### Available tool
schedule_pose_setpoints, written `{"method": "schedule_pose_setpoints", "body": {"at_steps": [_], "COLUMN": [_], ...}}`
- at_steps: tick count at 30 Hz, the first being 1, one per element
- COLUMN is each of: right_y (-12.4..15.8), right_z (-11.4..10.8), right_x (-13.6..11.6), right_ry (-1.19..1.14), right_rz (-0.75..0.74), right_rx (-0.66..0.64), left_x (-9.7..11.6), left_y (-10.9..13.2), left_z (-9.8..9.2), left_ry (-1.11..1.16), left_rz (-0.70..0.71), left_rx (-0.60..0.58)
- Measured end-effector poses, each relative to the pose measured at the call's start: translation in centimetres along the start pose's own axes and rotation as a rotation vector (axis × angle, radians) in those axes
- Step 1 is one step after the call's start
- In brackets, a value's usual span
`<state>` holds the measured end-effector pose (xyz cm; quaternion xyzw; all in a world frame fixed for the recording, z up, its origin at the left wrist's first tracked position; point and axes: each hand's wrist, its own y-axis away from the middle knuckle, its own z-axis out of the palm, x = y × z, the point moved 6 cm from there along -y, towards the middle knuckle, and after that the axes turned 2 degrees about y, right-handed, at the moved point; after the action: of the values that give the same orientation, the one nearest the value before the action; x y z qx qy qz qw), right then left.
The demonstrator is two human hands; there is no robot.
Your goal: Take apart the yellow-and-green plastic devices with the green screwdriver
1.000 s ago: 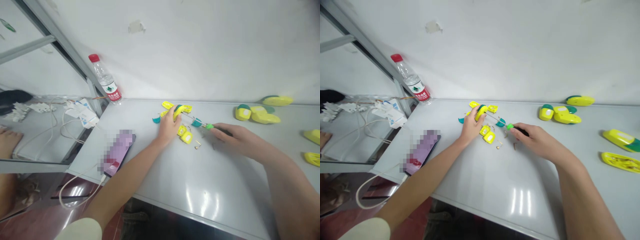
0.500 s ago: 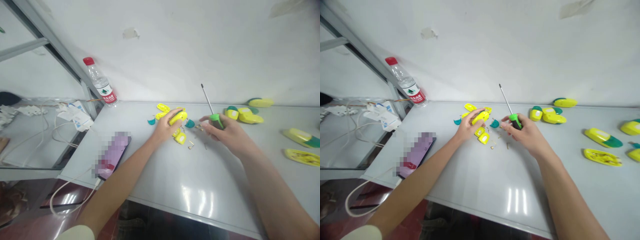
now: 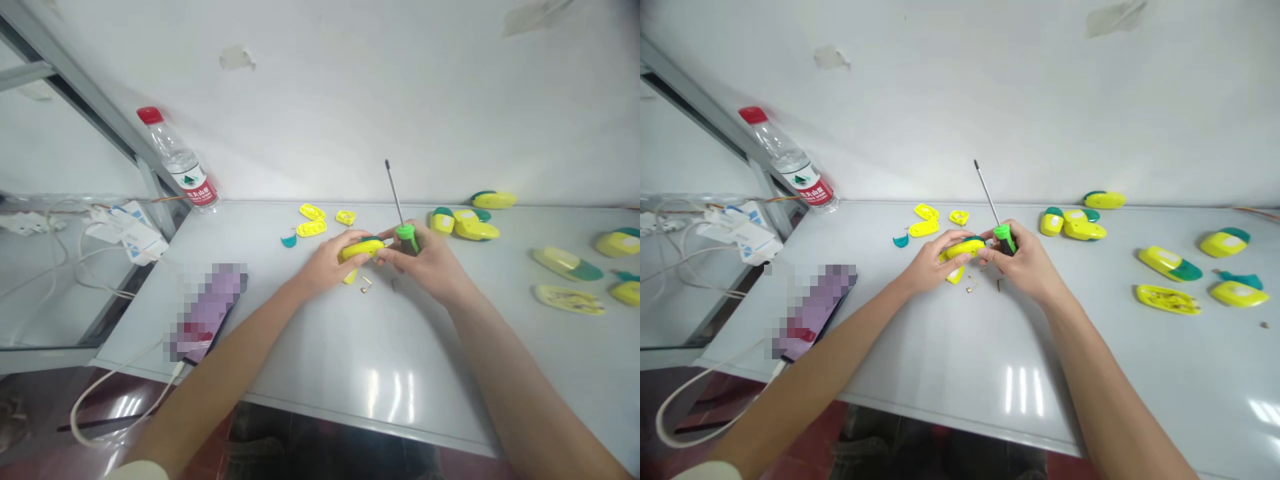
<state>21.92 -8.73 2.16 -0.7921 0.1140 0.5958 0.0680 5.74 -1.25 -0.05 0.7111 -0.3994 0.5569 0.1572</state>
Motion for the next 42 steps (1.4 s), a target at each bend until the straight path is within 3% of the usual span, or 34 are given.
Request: {"method": "schedule_pose_setpoints", "body": {"at_steps": [4,12,18,27,37,42], "right_y": [0.0,0.1,-0.3,0.3,-0.5,-0.7], "right_z": [-0.2,0.3,0.2,0.6,0.0,-1.8], "right_x": [-0.1,0.2,1.2,0.8,1.2,1.6], "right_ry": [0.000,-0.096,-0.242,-0.443,-0.391,-0.068], "right_rz": [0.023,0.080,0.077,0.158,0.143,0.151], "right_rx": [0.030,-0.114,-0.099,-0.204,-0.047,0.160], "left_x": [0.1,-0.1,-0.9,-0.3,-0.6,-1.0], "left_y": [-0.2,-0.2,-0.3,-0.3,-0.5,-0.9], "left_z": [0.0,-0.2,-0.3,0.1,0.4,-0.4], "left_ry": [-0.011,-0.002,0.125,0.457,0.557,0.582], "left_rz": [-0.026,-0.043,-0.079,-0.170,-0.163,-0.117], "left_rx": [0.035,0.017,0.043,-0.045,-0.077,0.023]}}
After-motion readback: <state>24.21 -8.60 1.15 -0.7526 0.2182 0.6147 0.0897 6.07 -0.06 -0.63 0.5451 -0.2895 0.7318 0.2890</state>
